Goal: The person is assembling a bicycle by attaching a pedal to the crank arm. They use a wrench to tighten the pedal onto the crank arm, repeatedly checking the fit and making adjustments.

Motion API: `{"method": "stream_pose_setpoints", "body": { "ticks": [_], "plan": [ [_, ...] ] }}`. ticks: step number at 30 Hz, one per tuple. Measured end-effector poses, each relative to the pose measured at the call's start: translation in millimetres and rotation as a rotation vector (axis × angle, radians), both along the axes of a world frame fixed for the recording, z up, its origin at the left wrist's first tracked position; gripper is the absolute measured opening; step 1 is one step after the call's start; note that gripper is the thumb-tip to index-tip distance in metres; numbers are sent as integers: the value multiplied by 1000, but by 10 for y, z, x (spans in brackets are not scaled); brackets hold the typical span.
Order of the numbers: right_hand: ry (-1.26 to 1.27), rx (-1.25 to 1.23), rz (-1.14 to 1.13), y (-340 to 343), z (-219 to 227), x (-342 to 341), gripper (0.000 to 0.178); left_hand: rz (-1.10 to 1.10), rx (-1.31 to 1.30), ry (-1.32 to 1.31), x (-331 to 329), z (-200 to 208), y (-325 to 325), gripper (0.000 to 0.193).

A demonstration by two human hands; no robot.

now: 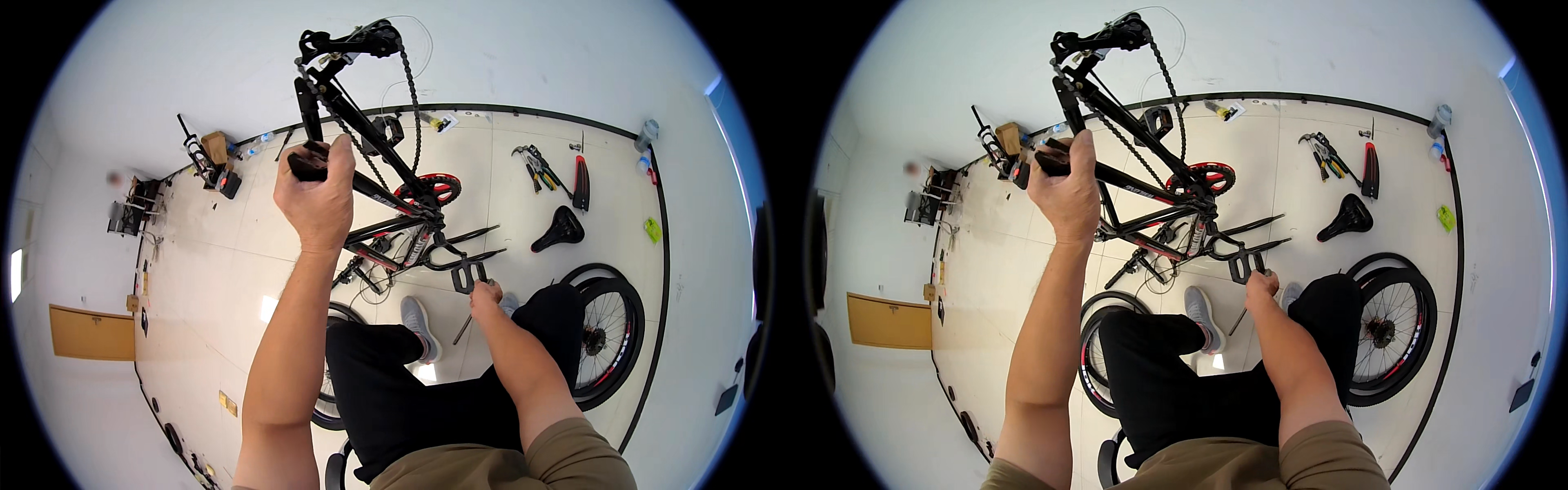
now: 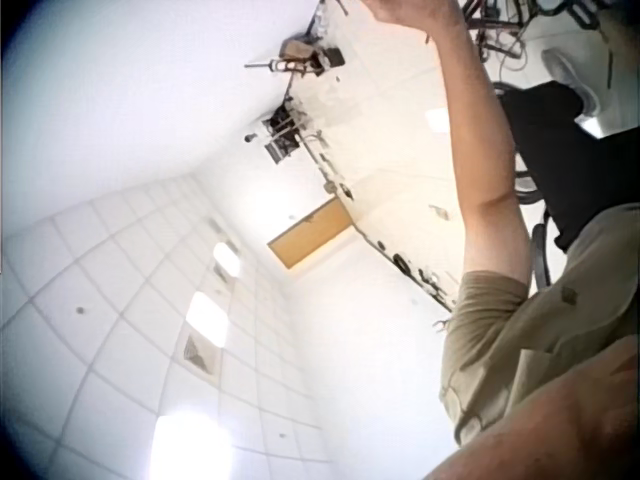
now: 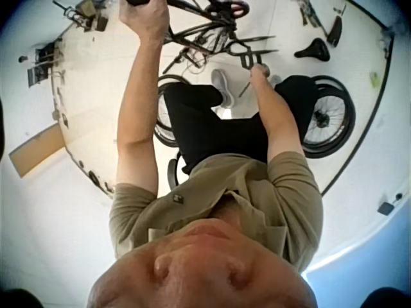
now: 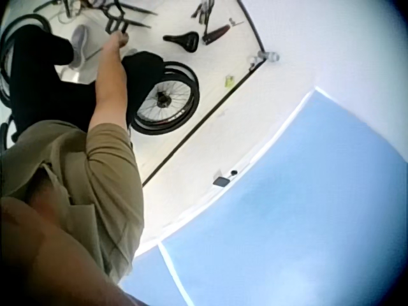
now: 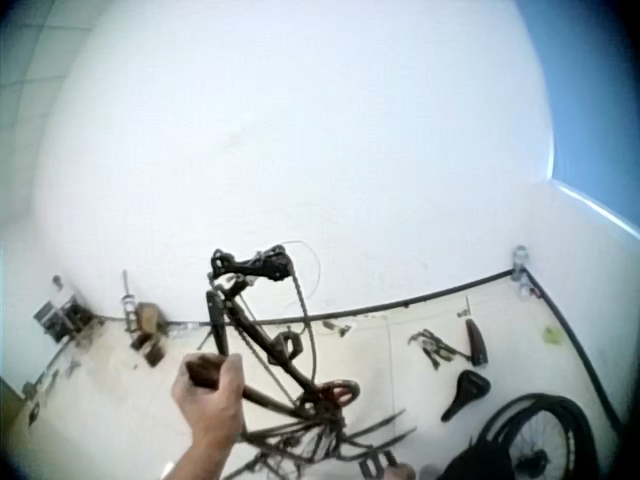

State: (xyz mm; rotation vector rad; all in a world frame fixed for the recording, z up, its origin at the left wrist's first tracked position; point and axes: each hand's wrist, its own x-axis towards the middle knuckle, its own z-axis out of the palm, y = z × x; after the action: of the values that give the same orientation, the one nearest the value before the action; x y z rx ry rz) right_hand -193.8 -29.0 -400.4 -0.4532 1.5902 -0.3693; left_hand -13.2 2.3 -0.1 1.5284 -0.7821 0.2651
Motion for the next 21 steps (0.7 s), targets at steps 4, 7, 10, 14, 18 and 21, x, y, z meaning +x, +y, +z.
{"method": "stream_pose_setpoints", "body": {
  "ticks": [4,7,10,14,18,21],
  "plan": [
    [9,-56,-97,-38,-221,-33,21,23,11,-33,-2,-2,4,34],
    [28,-111,-143,-105,-274,-63,18,46,20,-51,46,-30,-5,36],
    [46,-156,-160,-153,-172,-67,14,28,3,24,0,33,27,34],
    [56,-49,-215,-263,-12,-137,16,51,41,27,-8,33,-20,35],
    [-57,72,-178,-288,285,-187,16,76,58,-32,12,21,17,37],
    [-91,31,-214,-300,354,-212,21,106,134,-69,-1,43,27,41]
  ]
}}
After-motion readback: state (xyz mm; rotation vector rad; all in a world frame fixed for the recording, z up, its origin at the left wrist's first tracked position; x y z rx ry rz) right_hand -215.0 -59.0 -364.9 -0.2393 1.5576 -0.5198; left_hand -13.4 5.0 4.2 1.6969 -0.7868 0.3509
